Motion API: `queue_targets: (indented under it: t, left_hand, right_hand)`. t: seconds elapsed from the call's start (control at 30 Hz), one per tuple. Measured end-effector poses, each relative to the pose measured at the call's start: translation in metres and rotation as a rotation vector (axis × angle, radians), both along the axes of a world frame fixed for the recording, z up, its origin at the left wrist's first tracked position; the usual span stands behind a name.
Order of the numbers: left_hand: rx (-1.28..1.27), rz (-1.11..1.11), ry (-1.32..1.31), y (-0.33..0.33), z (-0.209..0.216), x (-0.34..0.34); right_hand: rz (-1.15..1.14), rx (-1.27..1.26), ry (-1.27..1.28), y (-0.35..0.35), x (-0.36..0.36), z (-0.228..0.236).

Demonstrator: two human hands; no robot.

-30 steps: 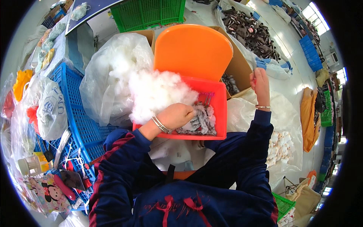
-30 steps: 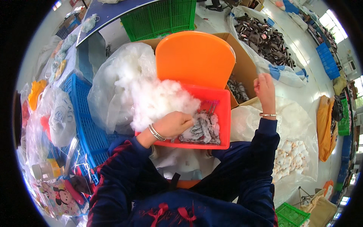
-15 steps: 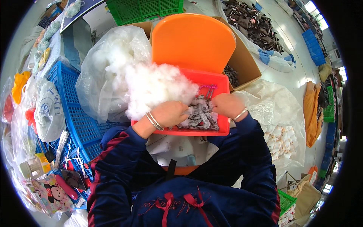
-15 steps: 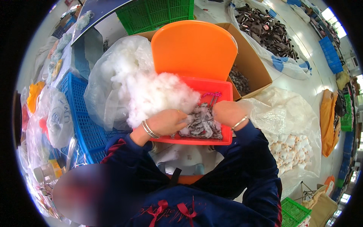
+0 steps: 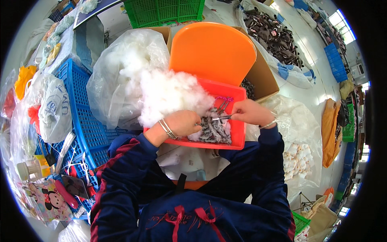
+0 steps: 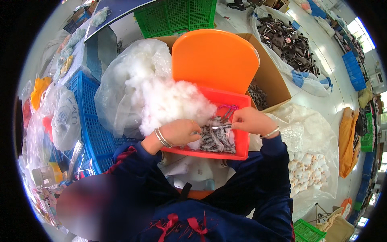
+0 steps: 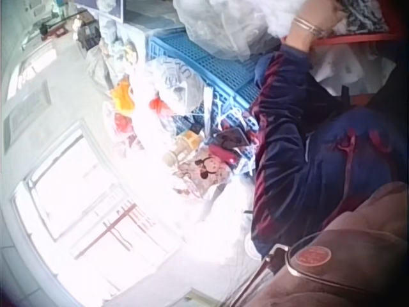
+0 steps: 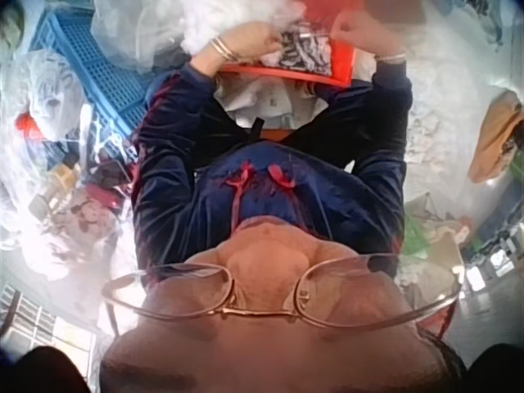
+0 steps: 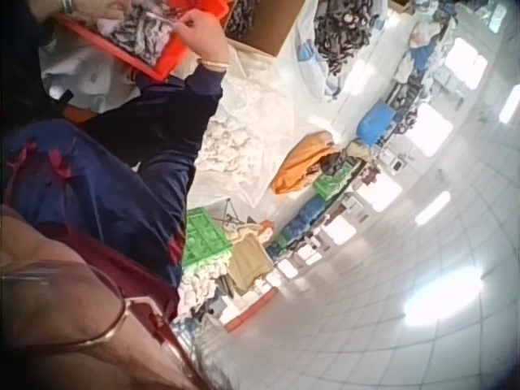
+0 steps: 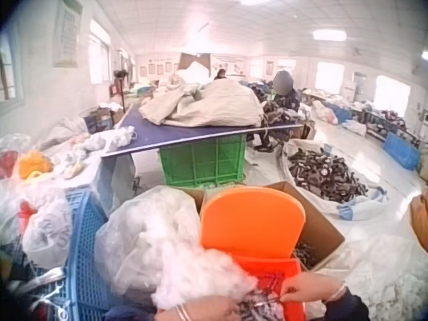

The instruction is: The person repeatedly inserts white cotton-like filling into a gray textile strip using a metal hook tool. The person holds the textile in one hand and uses the hook to pull and pack the filling into the strip, then places the stuffed portion into a red tray.

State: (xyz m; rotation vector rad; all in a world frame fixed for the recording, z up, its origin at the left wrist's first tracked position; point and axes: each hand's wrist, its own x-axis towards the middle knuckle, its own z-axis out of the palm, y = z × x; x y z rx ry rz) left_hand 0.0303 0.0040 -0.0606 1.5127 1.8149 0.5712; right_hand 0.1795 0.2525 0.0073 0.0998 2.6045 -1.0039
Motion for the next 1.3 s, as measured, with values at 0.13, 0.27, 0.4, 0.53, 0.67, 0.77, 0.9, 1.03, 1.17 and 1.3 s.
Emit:
queue_targets:
  t: [0.13,0.27,0.4,0.53,0.67,0.77,0.9,1.03,1.17,1.3]
  left_hand:
    - [0.065,-0.056,0.1,0.0,-0.01,0.002]
    - [0.019,-0.062,0.103,0.0,-0.005,0.0]
    - [-0.005,-0.044,0.054,-0.001,0.001,-0.004]
    - [0.04,0.179,-0.34,0.003,0.033,-0.006]
    - [0.196,0.295,-0.903,0.006,0.038,-0.014]
    - [0.134,0.438,-0.884,0.009,0.04,-0.015]
    - [0.165,0.527,-0.789,0.009,0.057,-0.014]
    - [0.223,0.512,-0.799,0.006,0.063,-0.014]
    - [0.159,0.49,-0.862,0.008,0.062,-0.012]
    - [0.144,0.47,-0.86,0.008,0.063,-0.012]
  right_hand:
    - [0.172,0.361,-0.15,-0.021,-0.014,-0.054]
    - [0.13,-0.004,-0.031,-0.016,-0.02,-0.036]
    - [-0.049,-0.37,-0.028,-0.007,-0.012,0.002]
    - [-0.129,-0.455,0.032,-0.008,-0.009,0.009]
    - [-0.213,-0.526,0.072,-0.014,-0.01,0.009]
    - [-0.231,-0.531,0.094,-0.015,-0.011,0.006]
    - [-0.278,-0.488,0.041,0.004,-0.004,0.005]
    - [-0.476,-0.57,0.21,0.0,-0.012,0.012]
    - [-0.544,-0.86,0.217,-0.033,-0.027,0.012]
    - [-0.551,-0.773,0.328,-0.046,-0.036,0.004]
